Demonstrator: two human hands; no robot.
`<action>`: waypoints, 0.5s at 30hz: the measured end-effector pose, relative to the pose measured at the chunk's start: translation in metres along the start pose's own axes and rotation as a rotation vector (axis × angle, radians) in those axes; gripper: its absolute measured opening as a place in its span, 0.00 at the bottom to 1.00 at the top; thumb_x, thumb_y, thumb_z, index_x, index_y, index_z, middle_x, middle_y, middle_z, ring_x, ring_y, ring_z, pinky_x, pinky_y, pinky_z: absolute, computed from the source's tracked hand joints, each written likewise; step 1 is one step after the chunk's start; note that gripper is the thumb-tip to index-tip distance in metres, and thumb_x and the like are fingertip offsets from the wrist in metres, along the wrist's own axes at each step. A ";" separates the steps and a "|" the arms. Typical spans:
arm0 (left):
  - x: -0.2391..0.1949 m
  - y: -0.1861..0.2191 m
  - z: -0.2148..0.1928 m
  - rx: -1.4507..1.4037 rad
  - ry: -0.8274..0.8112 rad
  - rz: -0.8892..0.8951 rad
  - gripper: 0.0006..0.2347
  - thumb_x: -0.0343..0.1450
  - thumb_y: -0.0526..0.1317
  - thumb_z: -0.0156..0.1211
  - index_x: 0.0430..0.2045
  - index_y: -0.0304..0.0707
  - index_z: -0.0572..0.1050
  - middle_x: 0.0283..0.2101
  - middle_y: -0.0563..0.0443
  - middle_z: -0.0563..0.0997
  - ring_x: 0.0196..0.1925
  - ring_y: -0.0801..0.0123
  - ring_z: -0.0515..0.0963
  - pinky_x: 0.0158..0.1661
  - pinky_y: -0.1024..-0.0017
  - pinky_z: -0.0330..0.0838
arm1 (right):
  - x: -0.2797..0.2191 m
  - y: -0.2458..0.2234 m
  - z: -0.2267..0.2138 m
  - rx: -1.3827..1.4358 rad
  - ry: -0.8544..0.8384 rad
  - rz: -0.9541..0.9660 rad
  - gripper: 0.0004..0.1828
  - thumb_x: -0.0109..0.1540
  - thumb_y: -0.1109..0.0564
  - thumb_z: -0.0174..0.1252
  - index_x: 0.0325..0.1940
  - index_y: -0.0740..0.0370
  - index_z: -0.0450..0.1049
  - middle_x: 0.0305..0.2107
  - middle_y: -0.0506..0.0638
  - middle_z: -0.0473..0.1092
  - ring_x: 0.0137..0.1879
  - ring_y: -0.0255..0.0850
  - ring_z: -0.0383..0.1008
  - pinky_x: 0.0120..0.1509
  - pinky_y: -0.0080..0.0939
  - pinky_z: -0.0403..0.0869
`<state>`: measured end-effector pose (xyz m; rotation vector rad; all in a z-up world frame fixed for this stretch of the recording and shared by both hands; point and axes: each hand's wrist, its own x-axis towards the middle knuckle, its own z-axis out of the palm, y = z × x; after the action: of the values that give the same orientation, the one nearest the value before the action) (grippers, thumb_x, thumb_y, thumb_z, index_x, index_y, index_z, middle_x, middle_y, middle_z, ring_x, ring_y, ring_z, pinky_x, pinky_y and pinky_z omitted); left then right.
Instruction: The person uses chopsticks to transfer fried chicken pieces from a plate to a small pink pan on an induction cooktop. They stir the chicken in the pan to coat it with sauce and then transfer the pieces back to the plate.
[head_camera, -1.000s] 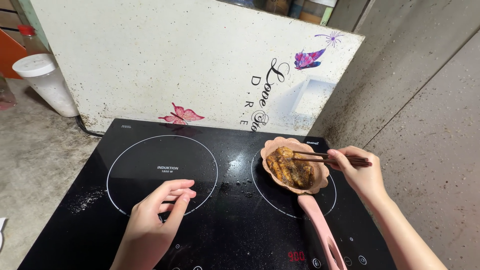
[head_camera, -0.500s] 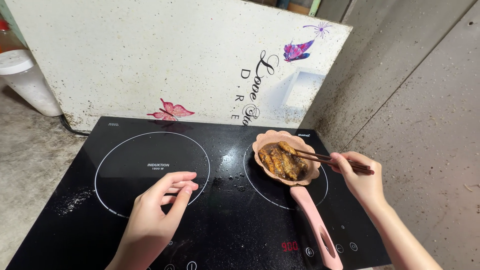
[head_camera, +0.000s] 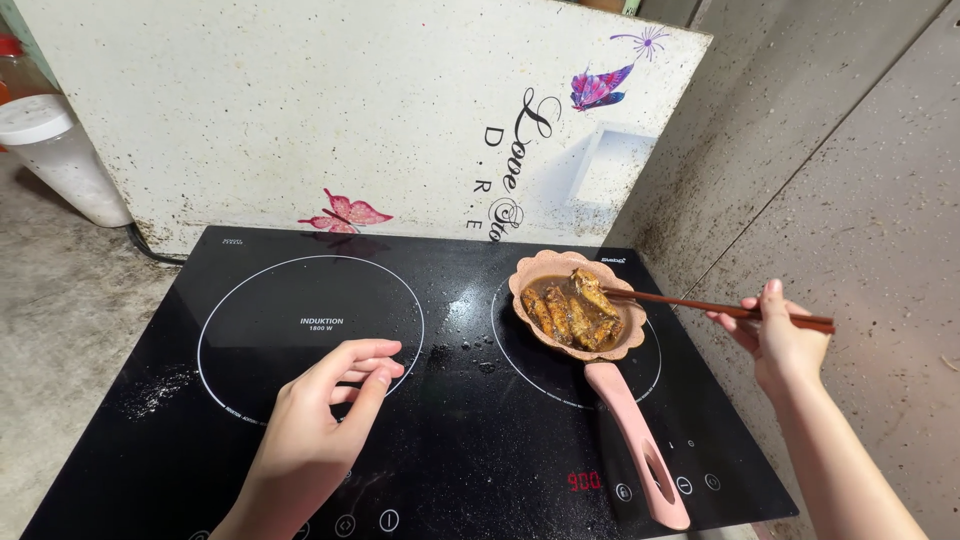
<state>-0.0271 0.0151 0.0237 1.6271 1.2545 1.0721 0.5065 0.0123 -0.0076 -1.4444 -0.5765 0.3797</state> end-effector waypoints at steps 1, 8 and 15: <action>0.000 0.000 0.000 0.002 0.000 -0.001 0.11 0.67 0.34 0.61 0.42 0.40 0.83 0.35 0.53 0.94 0.36 0.78 0.93 0.36 0.80 0.86 | -0.004 -0.006 0.003 0.001 -0.001 0.002 0.21 0.79 0.46 0.52 0.42 0.67 0.68 0.37 0.48 0.72 0.38 0.47 0.84 0.41 0.26 0.86; 0.001 -0.001 0.003 -0.021 0.009 0.097 0.11 0.67 0.34 0.61 0.42 0.36 0.82 0.34 0.52 0.93 0.35 0.78 0.91 0.36 0.81 0.85 | -0.039 -0.019 0.027 -0.175 -0.118 -0.168 0.19 0.77 0.51 0.55 0.46 0.74 0.73 0.37 0.58 0.76 0.38 0.43 0.80 0.44 0.37 0.84; -0.001 -0.003 0.002 -0.029 0.040 0.105 0.10 0.67 0.34 0.61 0.41 0.36 0.83 0.34 0.51 0.92 0.36 0.77 0.91 0.37 0.80 0.85 | -0.086 -0.037 0.033 -0.274 -0.177 -0.353 0.19 0.77 0.53 0.55 0.42 0.74 0.78 0.33 0.60 0.77 0.37 0.44 0.81 0.46 0.37 0.82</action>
<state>-0.0265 0.0144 0.0197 1.6728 1.1844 1.1868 0.4142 -0.0138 0.0176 -1.5402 -1.0410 0.1517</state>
